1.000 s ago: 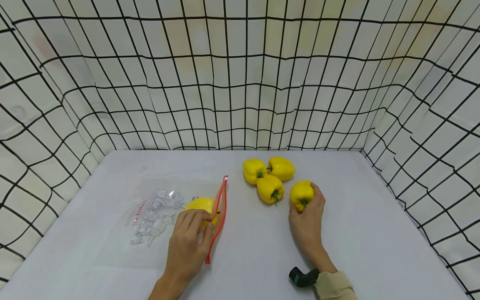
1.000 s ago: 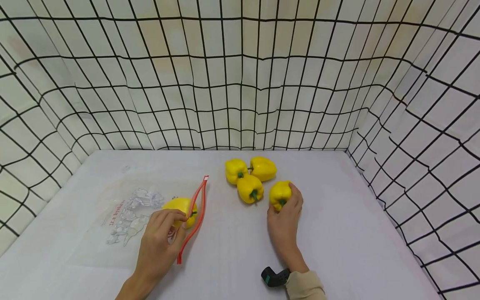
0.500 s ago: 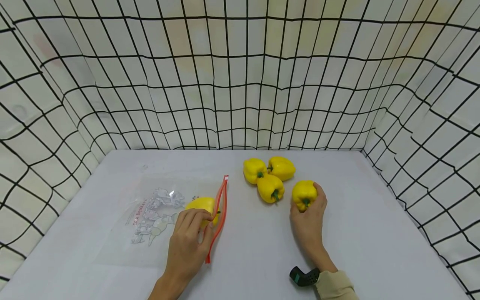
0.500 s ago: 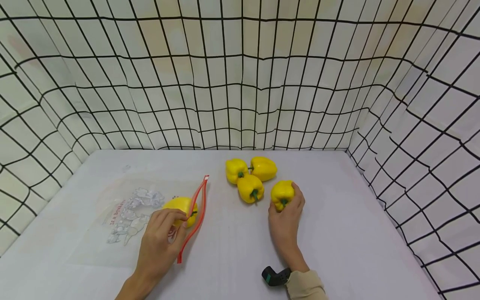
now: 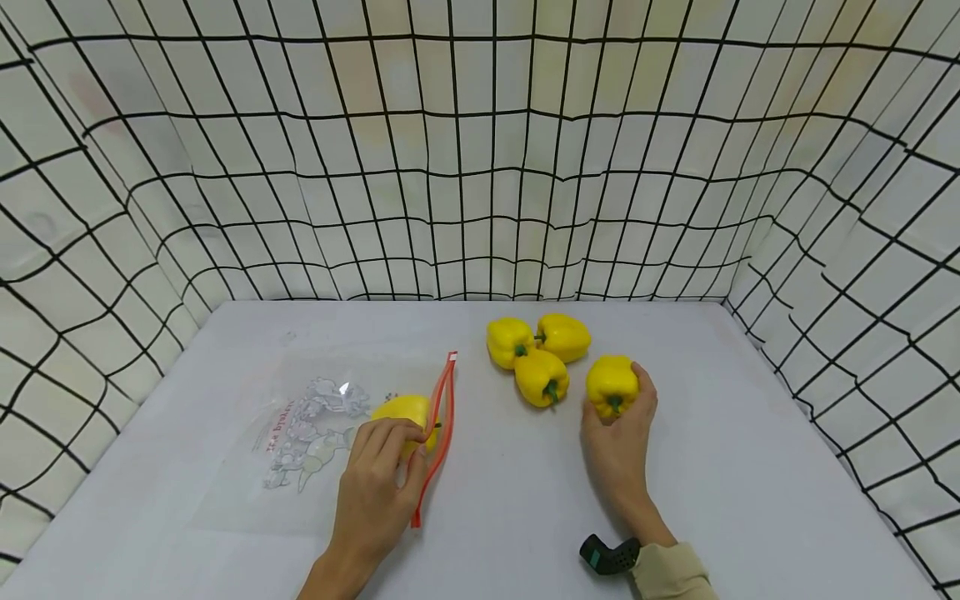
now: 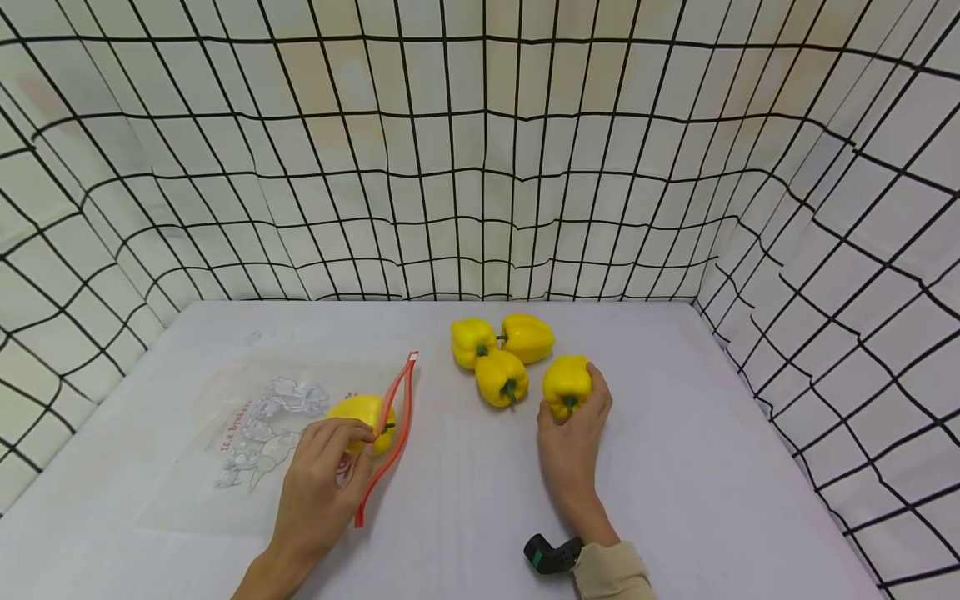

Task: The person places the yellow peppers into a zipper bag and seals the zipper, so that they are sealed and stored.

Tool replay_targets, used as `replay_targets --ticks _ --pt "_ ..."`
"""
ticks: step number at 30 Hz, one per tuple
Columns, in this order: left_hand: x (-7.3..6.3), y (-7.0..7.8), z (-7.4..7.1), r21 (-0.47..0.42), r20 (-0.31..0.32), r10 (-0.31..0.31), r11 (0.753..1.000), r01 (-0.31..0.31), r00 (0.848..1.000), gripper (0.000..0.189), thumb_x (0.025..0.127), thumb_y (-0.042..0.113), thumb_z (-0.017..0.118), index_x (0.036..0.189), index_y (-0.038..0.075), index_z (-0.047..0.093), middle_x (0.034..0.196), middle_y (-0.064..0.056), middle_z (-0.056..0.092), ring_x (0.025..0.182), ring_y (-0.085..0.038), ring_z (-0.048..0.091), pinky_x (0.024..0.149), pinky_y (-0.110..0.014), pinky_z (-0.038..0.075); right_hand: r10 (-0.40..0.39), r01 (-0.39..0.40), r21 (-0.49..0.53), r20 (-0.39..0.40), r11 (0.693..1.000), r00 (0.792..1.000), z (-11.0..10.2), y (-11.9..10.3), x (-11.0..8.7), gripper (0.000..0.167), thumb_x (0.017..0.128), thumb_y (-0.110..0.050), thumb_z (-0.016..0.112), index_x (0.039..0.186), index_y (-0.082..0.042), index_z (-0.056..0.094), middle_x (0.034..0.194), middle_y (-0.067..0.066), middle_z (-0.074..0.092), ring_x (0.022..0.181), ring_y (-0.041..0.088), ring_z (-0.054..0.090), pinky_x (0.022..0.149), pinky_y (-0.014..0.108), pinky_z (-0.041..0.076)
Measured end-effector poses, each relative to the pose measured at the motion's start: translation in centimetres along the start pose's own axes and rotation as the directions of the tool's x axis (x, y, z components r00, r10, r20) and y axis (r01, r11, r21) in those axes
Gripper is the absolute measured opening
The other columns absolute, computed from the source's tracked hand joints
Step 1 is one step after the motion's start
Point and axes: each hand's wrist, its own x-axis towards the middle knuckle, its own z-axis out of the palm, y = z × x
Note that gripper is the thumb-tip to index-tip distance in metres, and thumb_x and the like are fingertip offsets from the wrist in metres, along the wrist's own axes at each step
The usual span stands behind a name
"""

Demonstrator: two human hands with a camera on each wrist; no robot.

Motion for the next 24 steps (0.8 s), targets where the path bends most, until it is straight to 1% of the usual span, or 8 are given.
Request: replay_targets --ticks 4,9,13,15,17,20,23,24 --pt "0.0 -0.1 0.0 -0.003 0.001 -0.002 1.000 0.002 1.000 0.019 0.084 0.001 0.078 0.098 0.012 0.071 0.108 0.005 0.069 0.111 -0.015 0.057 0.105 -0.012 0.040 -0.035 0.035 0.014 -0.015 0.999 0.999 0.0 -0.4 -0.1 0.085 0.094 -0.002 0.071 0.161 -0.015 0.020 0.163 0.013 0.028 0.149 0.026 0.034 0.127 0.051 0.027" --pt "-0.1 -0.2 0.0 -0.023 0.014 0.000 1.000 0.000 1.000 0.016 0.085 0.002 0.076 0.099 0.011 0.072 0.109 0.004 0.069 0.112 -0.016 0.057 0.100 -0.020 0.044 -0.081 0.082 0.035 -0.013 0.996 0.997 0.1 -0.9 -0.5 0.085 0.092 0.000 0.072 0.161 -0.012 0.022 0.163 0.013 0.029 0.149 0.027 0.034 0.126 0.050 0.027" --pt "-0.1 -0.1 -0.1 -0.038 0.030 -0.002 0.999 0.003 1.000 0.015 0.087 0.003 0.074 0.100 0.010 0.071 0.110 0.003 0.068 0.112 -0.017 0.056 0.097 -0.024 0.047 -0.119 0.120 0.067 -0.014 0.991 0.993 0.2 -1.2 -0.7 0.085 0.092 0.002 0.071 0.161 -0.012 0.024 0.163 0.011 0.030 0.146 0.023 0.036 0.122 0.030 0.029" --pt "-0.1 -0.1 -0.1 -0.034 0.032 -0.001 0.999 0.002 0.999 0.016 0.087 0.003 0.074 0.100 0.010 0.071 0.110 0.002 0.068 0.112 -0.017 0.056 0.096 -0.025 0.047 -0.139 0.140 0.088 -0.019 0.986 0.990 0.2 -1.3 -0.9 0.085 0.091 0.003 0.071 0.161 -0.013 0.025 0.162 0.010 0.031 0.143 0.021 0.038 0.116 0.019 0.030" --pt "-0.1 -0.1 -0.1 -0.035 0.033 -0.002 0.999 0.003 0.999 0.015 0.087 0.003 0.074 0.100 0.010 0.071 0.110 0.002 0.069 0.112 -0.018 0.056 0.097 -0.026 0.047 -0.152 0.153 0.108 -0.018 0.982 0.988 0.1 -1.6 -1.0 0.085 0.092 0.004 0.071 0.161 -0.014 0.025 0.162 0.009 0.032 0.140 0.020 0.039 0.110 0.012 0.032" --pt "-0.1 -0.1 -0.2 -0.034 0.038 -0.007 0.999 0.008 0.999 0.015 0.087 0.003 0.074 0.100 0.010 0.071 0.111 0.002 0.069 0.113 -0.017 0.056 0.097 -0.026 0.047 -0.157 0.156 0.137 -0.007 0.978 0.988 0.1 -2.0 -1.2 0.085 0.093 0.003 0.071 0.161 -0.016 0.025 0.163 0.006 0.031 0.138 0.018 0.041 0.109 0.015 0.035" --pt "-0.1 0.0 -0.2 -0.036 0.038 -0.007 0.999 0.009 0.999 0.015 0.087 0.003 0.074 0.100 0.009 0.071 0.110 0.002 0.069 0.113 -0.018 0.057 0.097 -0.027 0.047 -0.162 0.158 0.159 0.012 0.974 0.987 0.0 -2.3 -1.4 0.084 0.093 0.002 0.071 0.161 -0.018 0.025 0.164 0.003 0.030 0.140 0.016 0.040 0.115 0.026 0.039" --pt "-0.1 -0.1 -0.2 -0.033 0.034 -0.004 0.999 0.005 0.999 0.015 0.086 0.002 0.074 0.099 0.010 0.071 0.110 0.002 0.069 0.112 -0.018 0.057 0.098 -0.026 0.047 -0.169 0.164 0.164 0.018 0.973 0.985 0.0 -2.3 -1.4 0.084 0.093 0.002 0.071 0.161 -0.018 0.026 0.164 0.003 0.030 0.141 0.016 0.040 0.115 0.027 0.039"
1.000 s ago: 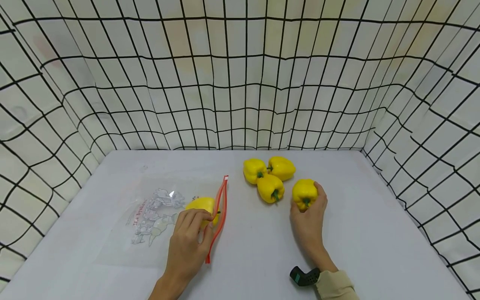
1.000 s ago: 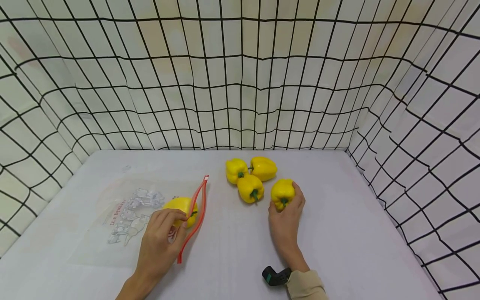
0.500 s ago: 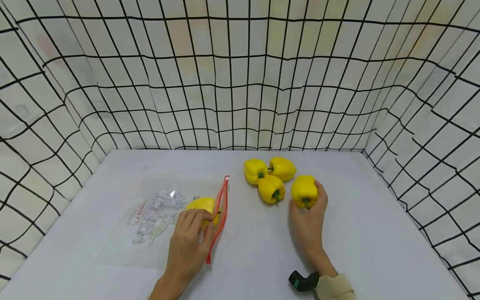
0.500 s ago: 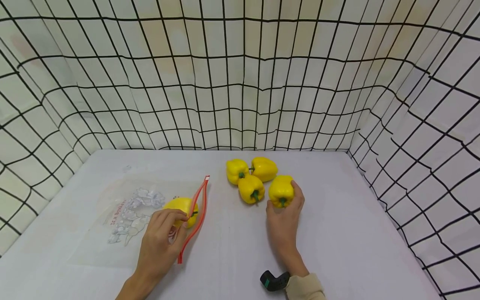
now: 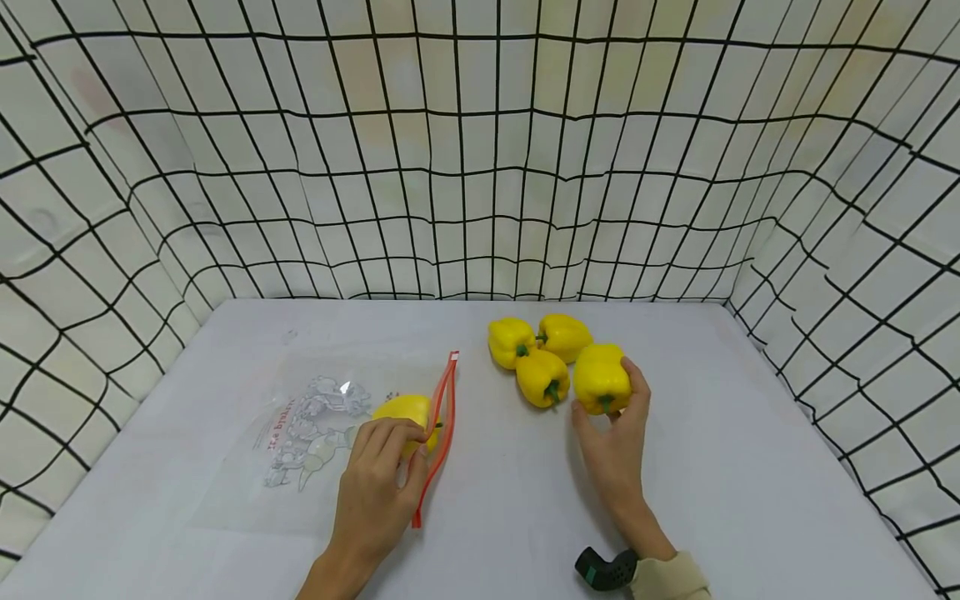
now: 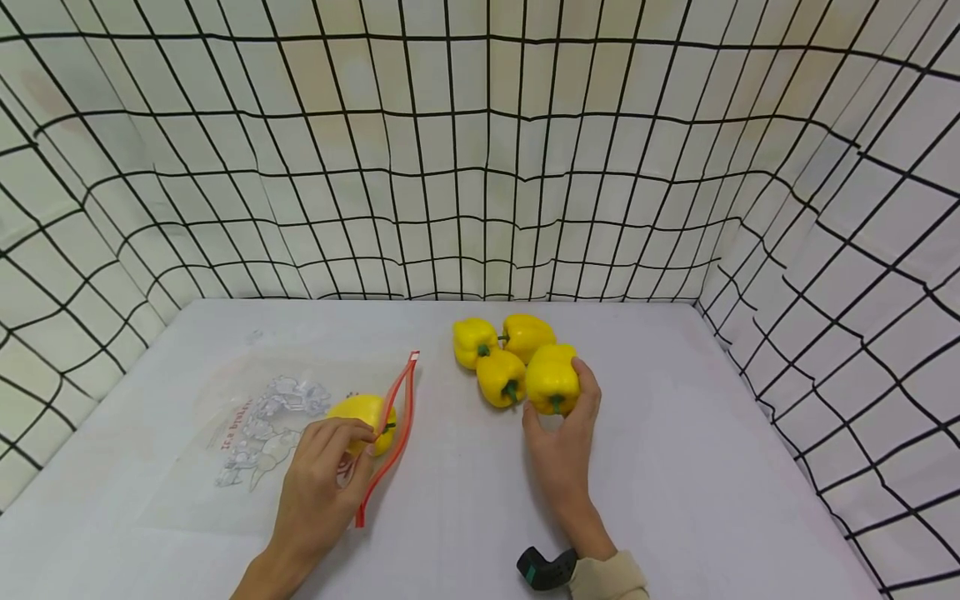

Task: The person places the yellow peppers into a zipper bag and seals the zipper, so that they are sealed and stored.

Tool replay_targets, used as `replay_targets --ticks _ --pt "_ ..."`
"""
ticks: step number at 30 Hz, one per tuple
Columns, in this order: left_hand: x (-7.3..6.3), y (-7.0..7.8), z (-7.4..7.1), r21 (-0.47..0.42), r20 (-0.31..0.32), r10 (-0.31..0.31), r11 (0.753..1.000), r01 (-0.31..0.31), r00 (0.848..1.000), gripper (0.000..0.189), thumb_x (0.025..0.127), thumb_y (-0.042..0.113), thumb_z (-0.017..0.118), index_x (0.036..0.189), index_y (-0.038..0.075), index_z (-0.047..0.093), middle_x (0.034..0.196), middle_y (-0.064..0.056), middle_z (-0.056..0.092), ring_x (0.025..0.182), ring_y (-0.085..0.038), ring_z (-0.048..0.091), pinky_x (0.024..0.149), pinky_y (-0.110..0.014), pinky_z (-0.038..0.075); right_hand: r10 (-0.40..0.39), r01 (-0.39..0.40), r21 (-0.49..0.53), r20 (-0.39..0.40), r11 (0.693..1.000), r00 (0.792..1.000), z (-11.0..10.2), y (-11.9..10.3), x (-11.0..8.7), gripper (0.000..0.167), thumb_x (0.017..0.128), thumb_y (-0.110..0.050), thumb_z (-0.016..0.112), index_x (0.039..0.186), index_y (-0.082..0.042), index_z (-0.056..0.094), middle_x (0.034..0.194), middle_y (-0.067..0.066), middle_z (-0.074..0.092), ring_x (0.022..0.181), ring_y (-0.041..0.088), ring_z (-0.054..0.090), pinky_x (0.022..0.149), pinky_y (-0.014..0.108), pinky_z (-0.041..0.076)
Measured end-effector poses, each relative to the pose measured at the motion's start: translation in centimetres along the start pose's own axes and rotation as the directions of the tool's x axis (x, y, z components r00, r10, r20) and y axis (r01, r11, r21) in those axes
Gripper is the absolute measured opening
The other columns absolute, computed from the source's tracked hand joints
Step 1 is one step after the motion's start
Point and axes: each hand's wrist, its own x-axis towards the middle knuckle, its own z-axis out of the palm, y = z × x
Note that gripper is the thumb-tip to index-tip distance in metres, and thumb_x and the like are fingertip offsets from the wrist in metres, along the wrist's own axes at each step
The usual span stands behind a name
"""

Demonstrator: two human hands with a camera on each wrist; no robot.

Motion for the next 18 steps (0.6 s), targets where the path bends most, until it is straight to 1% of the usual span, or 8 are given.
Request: replay_targets --ticks 3,4,5,6,9,12,15,18 --pt "0.02 0.00 0.08 0.008 -0.014 0.012 1.000 -0.012 1.000 0.016 0.085 0.002 0.076 0.098 0.010 0.071 0.108 0.002 0.069 0.111 -0.017 0.057 0.100 -0.022 0.046 -0.041 0.041 -0.009 0.019 0.999 0.999 0.07 0.03 -0.07 0.084 0.092 0.003 0.072 0.161 -0.015 0.027 0.164 0.005 0.031 0.143 0.017 0.039 0.115 0.020 0.040" --pt "0.01 -0.01 0.10 0.011 -0.020 0.015 1.000 -0.015 1.000 0.017 0.085 0.001 0.076 0.098 0.010 0.071 0.108 0.003 0.069 0.111 -0.017 0.057 0.100 -0.021 0.045 -0.056 0.056 -0.015 0.027 0.998 0.998 0.12 0.09 -0.10 0.084 0.092 0.004 0.072 0.160 -0.014 0.027 0.164 0.006 0.031 0.143 0.017 0.039 0.114 0.016 0.039" --pt "0.01 -0.01 0.11 0.014 -0.026 0.019 1.000 -0.019 0.999 0.017 0.084 0.001 0.077 0.098 0.010 0.071 0.107 0.003 0.069 0.111 -0.017 0.057 0.101 -0.019 0.044 -0.071 0.072 -0.020 0.034 0.997 0.997 0.15 0.15 -0.13 0.085 0.091 0.005 0.073 0.160 -0.014 0.027 0.164 0.007 0.031 0.143 0.015 0.039 0.111 0.010 0.039" --pt "0.00 -0.01 0.11 0.017 -0.029 0.021 1.000 -0.021 0.999 0.018 0.084 0.001 0.077 0.098 0.010 0.071 0.107 0.003 0.069 0.111 -0.017 0.057 0.101 -0.018 0.044 -0.088 0.089 -0.022 0.041 0.996 0.995 0.20 0.21 -0.15 0.086 0.090 0.006 0.073 0.160 -0.014 0.028 0.164 0.008 0.032 0.143 0.014 0.039 0.109 0.006 0.038" --pt "-0.01 -0.01 0.09 0.014 -0.034 0.021 1.000 -0.020 0.999 0.018 0.084 0.000 0.077 0.098 0.011 0.071 0.107 0.004 0.069 0.111 -0.016 0.057 0.102 -0.016 0.043 -0.139 0.141 -0.028 0.067 0.990 0.988 0.33 0.29 -0.21 0.088 0.088 0.008 0.075 0.160 -0.015 0.029 0.163 0.008 0.034 0.142 0.010 0.039 0.108 0.005 0.038" --pt "-0.02 -0.03 0.08 0.019 -0.038 0.020 1.000 -0.019 0.999 0.019 0.083 0.001 0.078 0.098 0.011 0.071 0.107 0.005 0.069 0.110 -0.015 0.057 0.103 -0.014 0.042 -0.195 0.199 -0.035 0.092 0.979 0.976 0.42 0.33 -0.29 0.090 0.086 0.010 0.076 0.160 -0.014 0.030 0.162 0.010 0.035 0.142 0.008 0.038 0.108 0.007 0.040" --pt "-0.02 -0.04 0.08 0.022 -0.038 0.017 1.000 -0.017 0.999 0.019 0.083 0.001 0.078 0.098 0.012 0.072 0.107 0.005 0.069 0.110 -0.014 0.057 0.103 -0.014 0.041 -0.237 0.244 -0.050 0.119 0.968 0.964 0.49 0.37 -0.42 0.091 0.084 0.011 0.077 0.159 -0.012 0.031 0.162 0.012 0.036 0.142 0.010 0.038 0.106 0.008 0.041" --pt "-0.02 -0.07 0.07 0.022 -0.038 0.017 1.000 -0.016 0.999 0.019 0.083 0.001 0.078 0.098 0.012 0.072 0.106 0.005 0.069 0.110 -0.014 0.057 0.104 -0.014 0.041 -0.257 0.267 -0.051 0.152 0.962 0.954 0.54 0.31 -0.53 0.092 0.083 0.010 0.078 0.159 -0.012 0.031 0.163 0.012 0.035 0.144 0.014 0.039 0.107 0.010 0.042"
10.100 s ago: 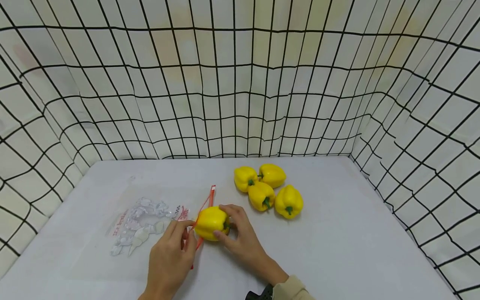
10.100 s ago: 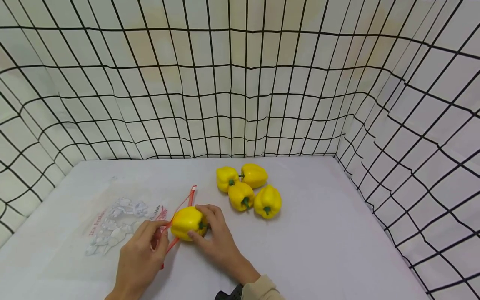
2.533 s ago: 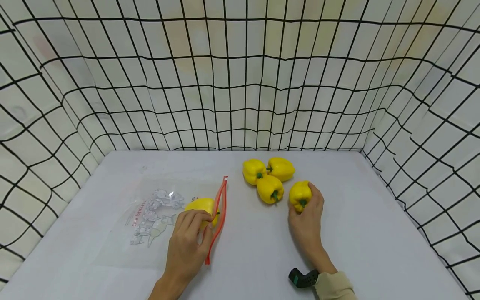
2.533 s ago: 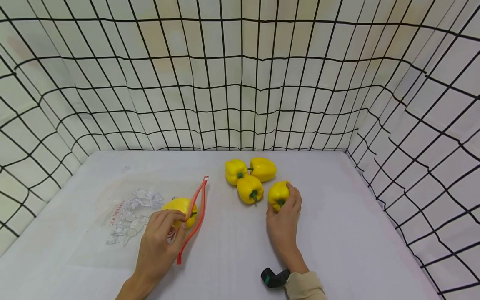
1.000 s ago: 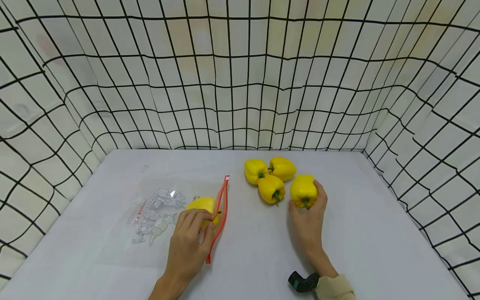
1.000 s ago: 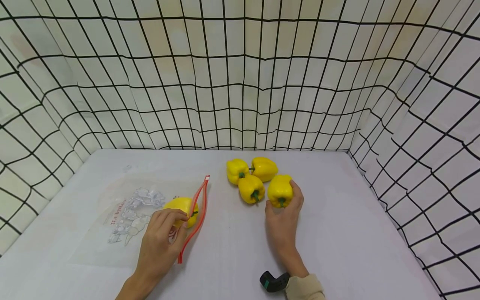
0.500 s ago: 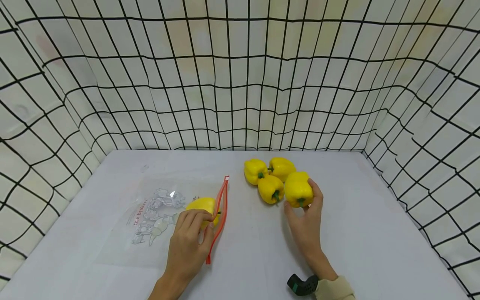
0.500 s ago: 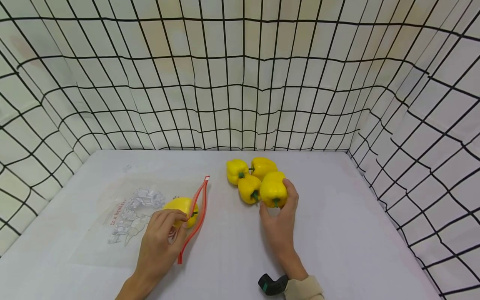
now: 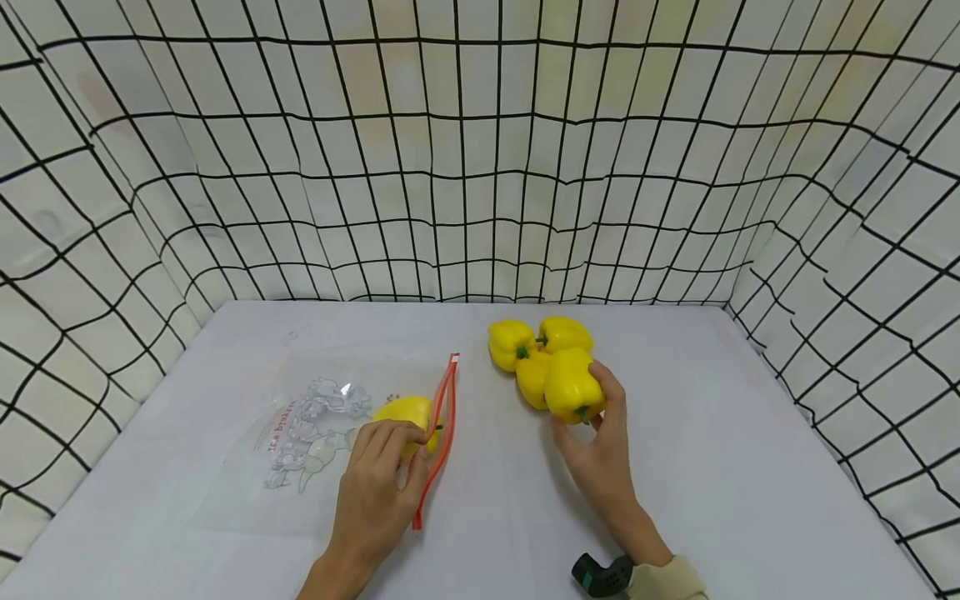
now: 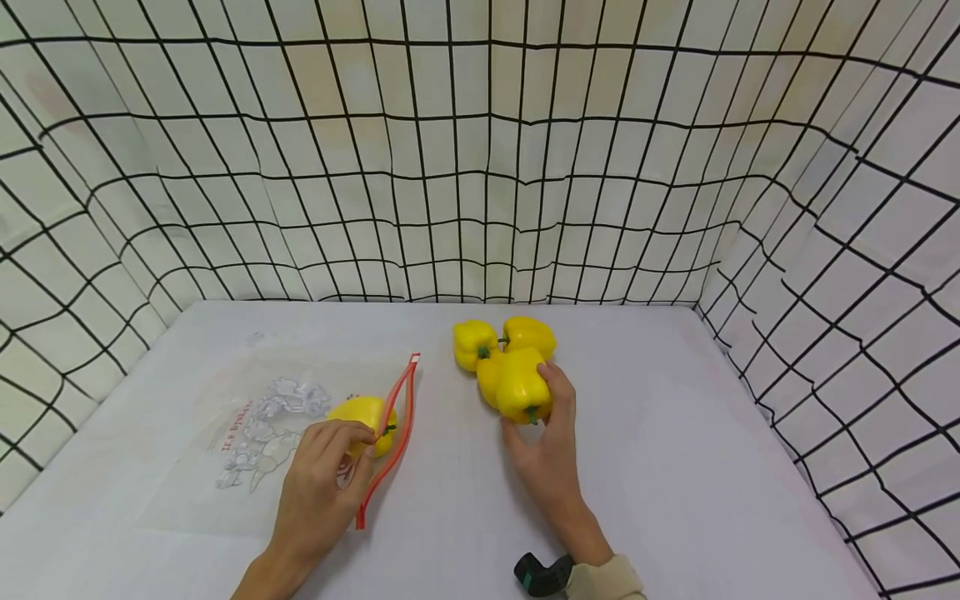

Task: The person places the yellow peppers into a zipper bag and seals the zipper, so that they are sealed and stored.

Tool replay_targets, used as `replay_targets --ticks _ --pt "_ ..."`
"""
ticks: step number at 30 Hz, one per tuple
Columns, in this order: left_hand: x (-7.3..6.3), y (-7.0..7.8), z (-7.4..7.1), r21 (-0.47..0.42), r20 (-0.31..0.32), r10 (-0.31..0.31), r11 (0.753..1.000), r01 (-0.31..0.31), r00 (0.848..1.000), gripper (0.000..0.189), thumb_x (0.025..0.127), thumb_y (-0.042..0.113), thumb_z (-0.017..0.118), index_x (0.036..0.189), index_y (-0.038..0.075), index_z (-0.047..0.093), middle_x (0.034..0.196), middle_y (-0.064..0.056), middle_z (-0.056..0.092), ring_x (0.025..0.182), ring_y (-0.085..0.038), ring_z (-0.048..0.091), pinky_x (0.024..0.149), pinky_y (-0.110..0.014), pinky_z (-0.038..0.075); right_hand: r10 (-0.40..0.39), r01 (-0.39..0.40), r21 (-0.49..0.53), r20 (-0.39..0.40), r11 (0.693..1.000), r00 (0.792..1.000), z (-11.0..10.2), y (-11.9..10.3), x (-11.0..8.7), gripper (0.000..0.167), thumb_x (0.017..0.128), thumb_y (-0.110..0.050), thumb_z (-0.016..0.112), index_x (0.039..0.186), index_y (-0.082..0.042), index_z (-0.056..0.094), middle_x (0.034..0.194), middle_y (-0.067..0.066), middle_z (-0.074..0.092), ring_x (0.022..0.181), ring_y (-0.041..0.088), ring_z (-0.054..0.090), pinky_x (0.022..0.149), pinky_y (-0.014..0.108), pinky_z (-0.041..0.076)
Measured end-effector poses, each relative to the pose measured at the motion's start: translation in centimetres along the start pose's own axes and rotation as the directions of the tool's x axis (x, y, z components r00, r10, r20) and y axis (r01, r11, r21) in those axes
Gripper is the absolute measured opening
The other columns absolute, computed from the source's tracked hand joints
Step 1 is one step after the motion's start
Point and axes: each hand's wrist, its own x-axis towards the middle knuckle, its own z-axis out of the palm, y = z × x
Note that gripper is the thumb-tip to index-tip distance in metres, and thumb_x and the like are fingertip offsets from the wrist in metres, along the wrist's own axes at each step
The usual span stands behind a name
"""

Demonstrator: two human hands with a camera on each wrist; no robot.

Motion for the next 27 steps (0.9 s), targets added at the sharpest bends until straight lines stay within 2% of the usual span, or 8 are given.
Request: replay_targets --ticks 4,12,19,27 --pt "-0.01 0.02 -0.04 0.001 0.004 0.003 1.000 -0.003 1.000 0.018 0.084 0.001 0.077 0.098 0.012 0.071 0.106 0.005 0.069 0.110 -0.015 0.057 0.103 -0.015 0.042 -0.022 0.021 0.014 0.040 1.000 0.999 0.08 -0.10 -0.08 0.091 0.084 0.008 0.079 0.159 -0.011 0.031 0.164 0.012 0.033 0.146 0.018 0.038 0.108 0.012 0.043" --pt "0.00 0.10 -0.06 -0.003 0.011 0.001 1.000 -0.001 1.000 0.017 0.085 0.002 0.077 0.099 0.011 0.071 0.106 0.004 0.069 0.109 -0.015 0.057 0.102 -0.016 0.043 -0.094 0.091 0.041 0.083 0.995 0.992 0.50 0.13 -0.37 0.091 0.082 0.008 0.081 0.158 -0.008 0.033 0.159 0.015 0.039 0.138 0.012 0.044 0.104 0.013 0.048" --pt "0.09 0.17 -0.15 0.008 0.012 0.000 1.000 0.000 1.000 0.019 0.084 0.002 0.078 0.099 0.012 0.071 0.106 0.005 0.069 0.110 -0.014 0.057 0.104 -0.016 0.042 -0.111 0.110 0.016 0.131 0.994 0.985 0.66 -0.19 -0.62 0.093 0.082 0.001 0.085 0.158 -0.009 0.032 0.157 0.015 0.044 0.133 0.011 0.050 0.102 0.022 0.054" --pt "0.12 0.16 -0.17 0.013 0.017 -0.001 1.000 0.001 1.000 0.019 0.085 0.002 0.078 0.099 0.013 0.071 0.105 0.005 0.070 0.110 -0.014 0.057 0.103 -0.019 0.044 -0.144 0.145 0.010 0.188 0.989 0.972 0.89 0.27 -0.78 0.099 0.079 -0.003 0.088 0.159 -0.009 0.031 0.148 0.014 0.052 0.116 0.019 0.059 0.090 0.031 0.058"
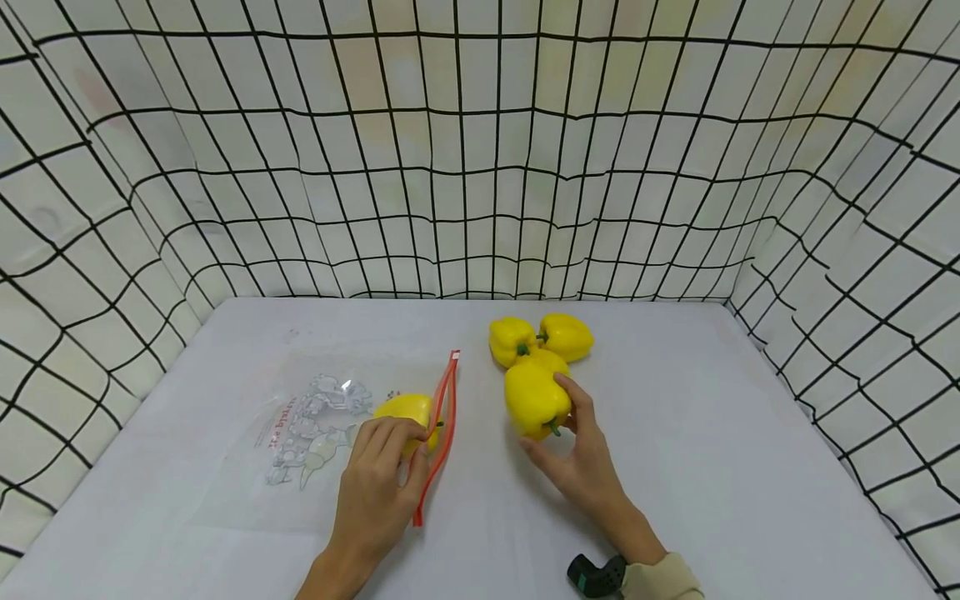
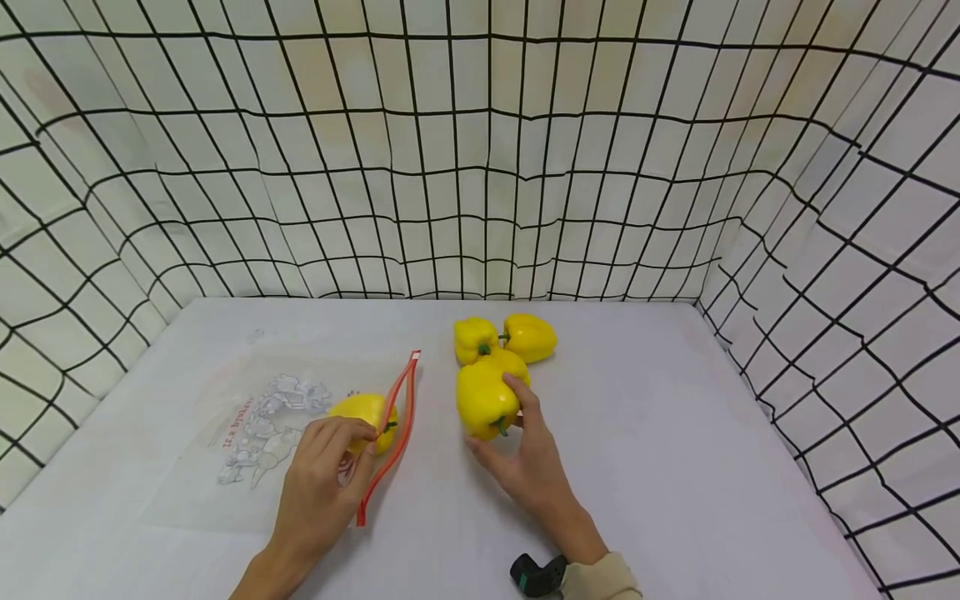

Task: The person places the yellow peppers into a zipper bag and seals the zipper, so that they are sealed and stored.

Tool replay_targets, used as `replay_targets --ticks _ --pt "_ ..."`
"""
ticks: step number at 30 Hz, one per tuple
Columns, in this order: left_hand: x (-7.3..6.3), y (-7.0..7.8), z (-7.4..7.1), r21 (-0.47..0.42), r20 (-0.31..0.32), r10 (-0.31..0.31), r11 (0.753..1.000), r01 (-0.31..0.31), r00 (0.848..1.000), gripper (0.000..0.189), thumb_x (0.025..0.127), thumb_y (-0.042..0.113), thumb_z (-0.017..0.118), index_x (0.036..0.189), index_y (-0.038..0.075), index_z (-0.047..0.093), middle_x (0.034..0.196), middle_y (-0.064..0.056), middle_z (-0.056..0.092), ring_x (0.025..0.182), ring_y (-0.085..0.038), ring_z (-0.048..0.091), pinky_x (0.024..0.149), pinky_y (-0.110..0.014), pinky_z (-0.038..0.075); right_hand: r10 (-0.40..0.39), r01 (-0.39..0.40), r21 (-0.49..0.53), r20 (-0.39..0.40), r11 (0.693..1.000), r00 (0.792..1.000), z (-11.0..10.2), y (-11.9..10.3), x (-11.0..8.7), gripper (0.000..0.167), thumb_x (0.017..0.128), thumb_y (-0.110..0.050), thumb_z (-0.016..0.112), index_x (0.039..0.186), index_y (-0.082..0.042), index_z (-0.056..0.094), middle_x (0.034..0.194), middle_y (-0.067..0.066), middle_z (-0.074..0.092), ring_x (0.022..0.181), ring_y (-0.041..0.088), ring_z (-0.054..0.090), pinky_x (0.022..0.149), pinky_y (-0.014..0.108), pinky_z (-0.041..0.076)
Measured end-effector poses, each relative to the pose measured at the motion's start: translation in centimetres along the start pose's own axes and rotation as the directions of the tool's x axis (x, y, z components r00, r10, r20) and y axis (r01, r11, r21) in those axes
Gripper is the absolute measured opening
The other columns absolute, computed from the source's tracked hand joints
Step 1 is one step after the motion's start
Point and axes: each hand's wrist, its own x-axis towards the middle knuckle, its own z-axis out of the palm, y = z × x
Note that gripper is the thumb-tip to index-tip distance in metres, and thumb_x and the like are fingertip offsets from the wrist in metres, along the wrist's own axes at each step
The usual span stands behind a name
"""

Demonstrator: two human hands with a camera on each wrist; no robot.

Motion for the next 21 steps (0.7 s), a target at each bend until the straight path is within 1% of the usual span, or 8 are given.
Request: replay_targets --ticks 2,6,9,15,21 --pt "-0.02 -0.07 0.00 0.002 -0.002 0.001 1.000 -0.001 1.000 0.019 0.084 0.002 0.078 0.099 0.013 0.071 0.105 0.005 0.070 0.110 -0.015 0.057 0.103 -0.019 0.044 0.001 -0.001 0.005 0.022 1.000 1.000 0.09 -0.04 0.02 0.099 0.079 -0.004 0.089 0.159 -0.008 0.031 0.147 0.015 0.053 0.116 0.020 0.059 0.090 0.033 0.058" --pt "-0.05 -0.15 0.03 0.002 0.006 -0.005 1.000 0.005 1.000 0.019 0.085 0.002 0.078 0.099 0.012 0.071 0.105 0.005 0.069 0.110 -0.014 0.057 0.104 -0.016 0.043 0.035 -0.036 0.007 0.063 0.999 0.997 0.11 -0.36 -0.04 0.097 0.081 -0.009 0.089 0.158 -0.010 0.031 0.148 0.014 0.054 0.122 0.020 0.058 0.092 0.033 0.058" --pt "-0.05 -0.15 0.05 0.002 0.014 -0.012 1.000 0.012 1.000 0.019 0.085 0.002 0.078 0.100 0.013 0.071 0.104 0.006 0.069 0.110 -0.013 0.056 0.104 -0.014 0.042 0.066 -0.067 0.004 0.093 0.998 0.993 0.07 -0.58 -0.10 0.097 0.082 -0.012 0.089 0.159 -0.013 0.030 0.151 0.012 0.053 0.125 0.020 0.058 0.093 0.033 0.058" --pt "0.01 -0.08 -0.04 -0.005 0.020 -0.020 1.000 0.020 1.000 0.020 0.085 0.002 0.078 0.100 0.014 0.071 0.104 0.007 0.069 0.110 -0.013 0.056 0.102 -0.017 0.044 0.087 -0.086 -0.014 0.148 0.996 0.985 0.16 -0.70 -0.13 0.097 0.083 -0.015 0.089 0.160 -0.017 0.030 0.156 0.012 0.050 0.126 0.024 0.059 0.096 0.036 0.059" --pt "0.10 0.06 -0.06 0.001 0.017 -0.016 1.000 0.016 1.000 0.020 0.085 0.002 0.078 0.100 0.013 0.071 0.103 0.007 0.068 0.109 -0.013 0.056 0.101 -0.018 0.045 0.109 -0.112 0.003 0.206 0.994 0.973 0.72 -0.73 0.49 0.092 0.084 -0.019 0.088 0.159 -0.012 0.034 0.154 0.007 0.053 0.127 0.021 0.058 0.098 0.036 0.057"
